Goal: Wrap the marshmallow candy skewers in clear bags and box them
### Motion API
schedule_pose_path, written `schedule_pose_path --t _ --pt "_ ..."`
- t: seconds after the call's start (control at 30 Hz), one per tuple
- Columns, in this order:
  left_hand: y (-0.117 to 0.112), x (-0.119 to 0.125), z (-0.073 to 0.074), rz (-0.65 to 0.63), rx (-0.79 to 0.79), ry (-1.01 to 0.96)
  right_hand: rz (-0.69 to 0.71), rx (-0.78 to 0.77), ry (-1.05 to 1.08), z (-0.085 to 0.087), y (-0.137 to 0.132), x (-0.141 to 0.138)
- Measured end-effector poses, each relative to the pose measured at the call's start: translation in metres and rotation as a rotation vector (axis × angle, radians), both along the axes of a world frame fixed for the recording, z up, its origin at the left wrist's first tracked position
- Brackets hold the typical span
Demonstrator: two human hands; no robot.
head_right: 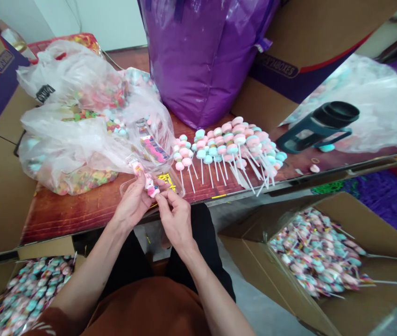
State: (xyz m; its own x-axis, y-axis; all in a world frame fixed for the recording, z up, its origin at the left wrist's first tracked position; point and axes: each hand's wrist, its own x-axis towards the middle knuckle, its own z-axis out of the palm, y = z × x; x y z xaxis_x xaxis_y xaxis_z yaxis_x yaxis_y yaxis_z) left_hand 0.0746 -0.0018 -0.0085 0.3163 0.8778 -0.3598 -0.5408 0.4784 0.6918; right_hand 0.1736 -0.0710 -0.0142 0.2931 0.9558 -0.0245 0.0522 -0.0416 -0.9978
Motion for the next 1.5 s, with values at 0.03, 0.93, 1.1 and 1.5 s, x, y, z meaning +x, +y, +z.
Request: schedule_pose_path --t 0.03,0.93,1.1,1.5 --pt "0.002 -0.002 0.000 0.010 0.000 0.020 0.020 -0.004 -0.035 -0.001 -0.002 0.001" --pt "-0.019 0.005 0.008 -0.050 -0.017 -0.069 -0.293 0.265 -0.654 -0.008 0.014 -0.018" --pt "-0.025 0.002 0.006 -0.038 0.092 0.036 -0.305 0.252 -0.497 -0.002 0.011 -0.014" --pt "-0.012 -0.016 -0.005 0.203 0.399 0.445 -0.063 0.122 -0.054 0.009 -0.006 -0.009"
